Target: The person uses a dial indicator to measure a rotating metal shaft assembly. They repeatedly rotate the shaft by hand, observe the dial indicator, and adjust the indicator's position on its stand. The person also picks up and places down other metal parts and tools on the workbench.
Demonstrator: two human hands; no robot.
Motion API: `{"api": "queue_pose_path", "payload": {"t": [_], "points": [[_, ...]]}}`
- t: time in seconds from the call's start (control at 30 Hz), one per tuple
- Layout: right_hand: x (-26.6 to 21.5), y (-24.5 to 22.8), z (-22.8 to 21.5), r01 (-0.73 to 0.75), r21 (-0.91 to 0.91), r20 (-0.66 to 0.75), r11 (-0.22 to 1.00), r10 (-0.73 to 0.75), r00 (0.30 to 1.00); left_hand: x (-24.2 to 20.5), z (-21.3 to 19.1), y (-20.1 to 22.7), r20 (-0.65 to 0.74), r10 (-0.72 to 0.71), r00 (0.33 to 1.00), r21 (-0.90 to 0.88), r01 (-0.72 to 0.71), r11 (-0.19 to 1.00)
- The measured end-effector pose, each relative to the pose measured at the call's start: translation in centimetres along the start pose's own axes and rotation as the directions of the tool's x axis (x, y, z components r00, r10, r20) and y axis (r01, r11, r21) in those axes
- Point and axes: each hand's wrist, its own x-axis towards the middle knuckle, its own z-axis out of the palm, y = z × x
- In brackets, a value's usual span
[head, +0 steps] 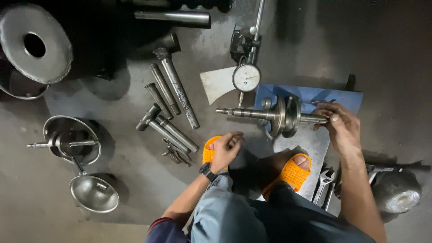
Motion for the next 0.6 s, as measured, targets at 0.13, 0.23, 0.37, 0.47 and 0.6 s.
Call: {"api": "queue_pose_path", "payload": {"t": [0.13,0.23,0.37,0.47,0.6], "points": [[-0.2,0.8,-0.2,-0.003,-0.077,-0.035,0.997,0.0,0.999,-1.0,0.1,-1.1,0.091,0.064,0.994,-0.005,-0.064,0.998],[-0.4,1.7,-0.9,-0.072,-0.274,-0.093,0.959,0.048,0.995,-1.3,0.4,-1.6,0.096,-0.053,0.994,-0.037,0.057,0.998],[-0.3,2.3,-1.7,-0.247,-0.508,-0.244,0.825,0.137,0.96,-0.8,0.5,-1.6,0.074,-0.029,0.997,-0.04,0.032,0.999],[-0.3,1.0,-0.8,-0.19,-0.451,-0.173,0.872,0.124,0.977,-0.4,0.7,-1.8,0.048,-0.053,0.997,-0.055,0.056,0.997],[-0.1,0.2,-0.3,-0.236,-0.423,-0.207,0.875,0.16,0.965,0.9,1.1,-1.0,0.012,-0.134,0.991,-0.16,0.134,0.978]]}}
